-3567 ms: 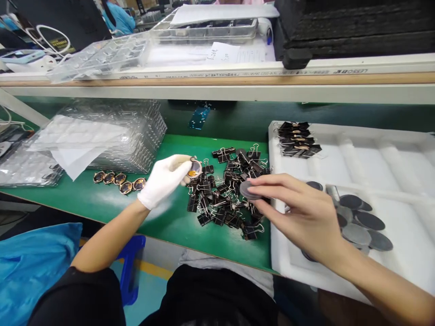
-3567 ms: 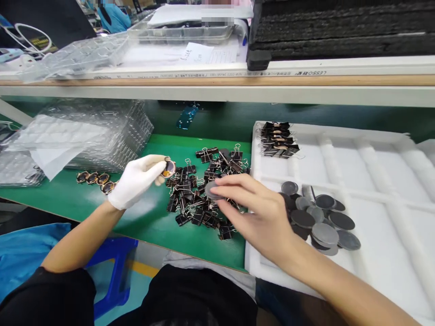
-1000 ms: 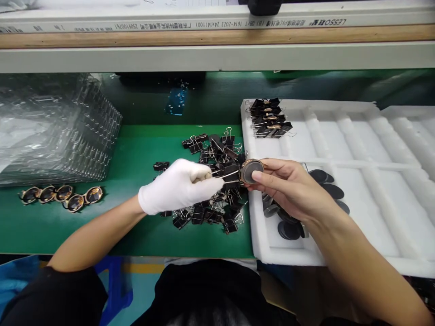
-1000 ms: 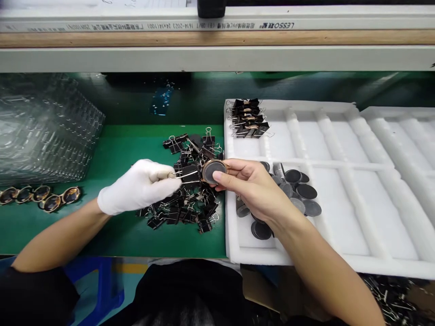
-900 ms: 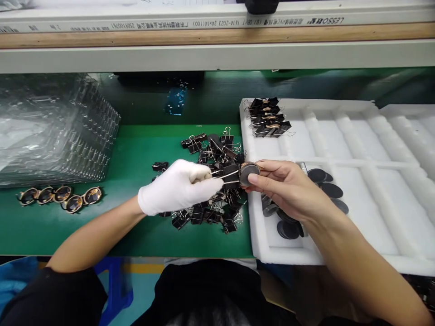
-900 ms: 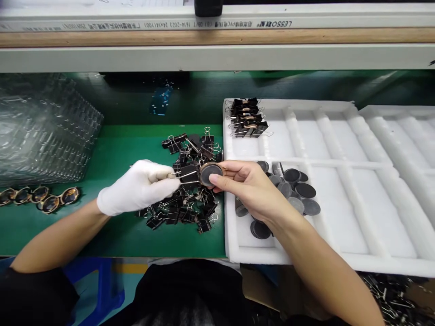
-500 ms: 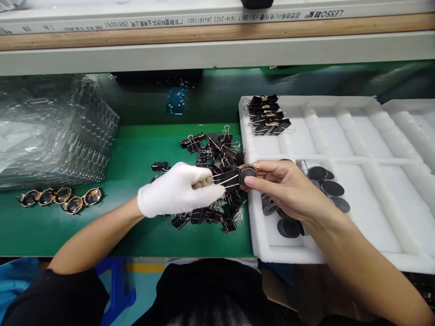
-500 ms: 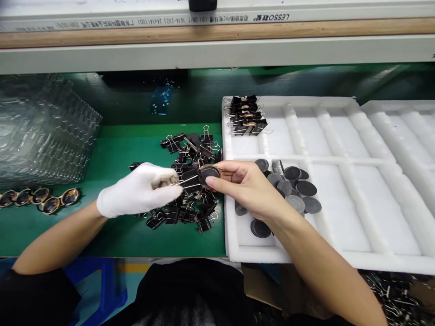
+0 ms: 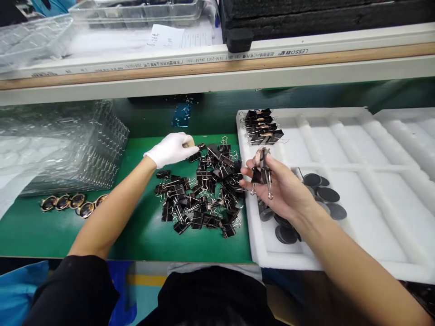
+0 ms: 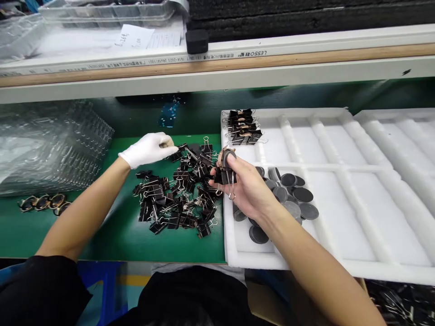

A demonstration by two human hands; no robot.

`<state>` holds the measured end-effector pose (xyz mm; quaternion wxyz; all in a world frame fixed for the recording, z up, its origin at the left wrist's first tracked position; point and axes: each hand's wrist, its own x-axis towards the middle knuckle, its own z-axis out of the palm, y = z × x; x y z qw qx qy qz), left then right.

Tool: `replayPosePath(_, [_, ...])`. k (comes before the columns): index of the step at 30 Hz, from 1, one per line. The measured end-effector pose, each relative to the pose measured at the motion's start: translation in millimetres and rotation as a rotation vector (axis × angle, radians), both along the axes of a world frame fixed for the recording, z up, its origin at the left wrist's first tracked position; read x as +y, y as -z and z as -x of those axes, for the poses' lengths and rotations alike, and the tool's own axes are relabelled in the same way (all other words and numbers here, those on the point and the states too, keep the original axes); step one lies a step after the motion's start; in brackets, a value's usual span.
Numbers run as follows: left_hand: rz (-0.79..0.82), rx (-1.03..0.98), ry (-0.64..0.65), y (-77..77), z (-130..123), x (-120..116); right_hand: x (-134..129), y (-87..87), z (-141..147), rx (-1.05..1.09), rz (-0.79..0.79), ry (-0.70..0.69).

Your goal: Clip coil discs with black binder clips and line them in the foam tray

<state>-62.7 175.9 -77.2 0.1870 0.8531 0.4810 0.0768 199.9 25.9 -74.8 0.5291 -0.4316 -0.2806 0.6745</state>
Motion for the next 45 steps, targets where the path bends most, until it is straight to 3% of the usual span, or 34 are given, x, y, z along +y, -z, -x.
replayPosePath(6, [0.095, -0.357, -0.183, -21.2, 10, -35, -3, 5.1, 9, -0.034, 0.101, -0.150])
replayPosePath(11, [0.038, -0.673, -0.253, -29.8, -18, -97, -12, 13.4, 14, -0.260, -0.208, -0.264])
replayPosePath(15, [0.226, -0.717, -0.157, -34.3, -31, -127, -17, 15.5, 16, -0.353, -0.366, -0.238])
replayPosePath(17, [0.219, -0.679, -0.137, -34.1, -28, -127, -18, 13.3, 17, -0.397, -0.401, -0.230])
replayPosePath(20, [0.071, -0.524, -0.136, -32.1, -19, -120, -19, 9.3, 18, -0.411, -0.422, -0.228])
replayPosePath(23, [0.073, -0.281, 0.038, -30.4, -15, -116, -19, 8.0, 17, -0.418, -0.424, -0.249])
replayPosePath(25, [0.053, -0.232, 0.121, -29.3, -15, -117, -19, 8.5, 17, -0.429, -0.427, -0.259])
replayPosePath(32, [0.013, -0.336, 0.102, -24.8, -21, -118, -16, 6.0, 9, -0.460, -0.508, -0.362])
replayPosePath(36, [-0.017, -0.451, 0.109, -24.3, -16, -116, -12, 1.6, 0, -0.513, -0.456, -0.347])
replayPosePath(42, [0.154, -0.550, 0.072, -28.5, -10, -112, -9, -4.6, -10, -0.634, -0.338, -0.404])
replayPosePath(45, [0.148, -0.578, 0.065, -26.9, -11, -113, -9, -6.9, -10, -0.656, -0.335, -0.442])
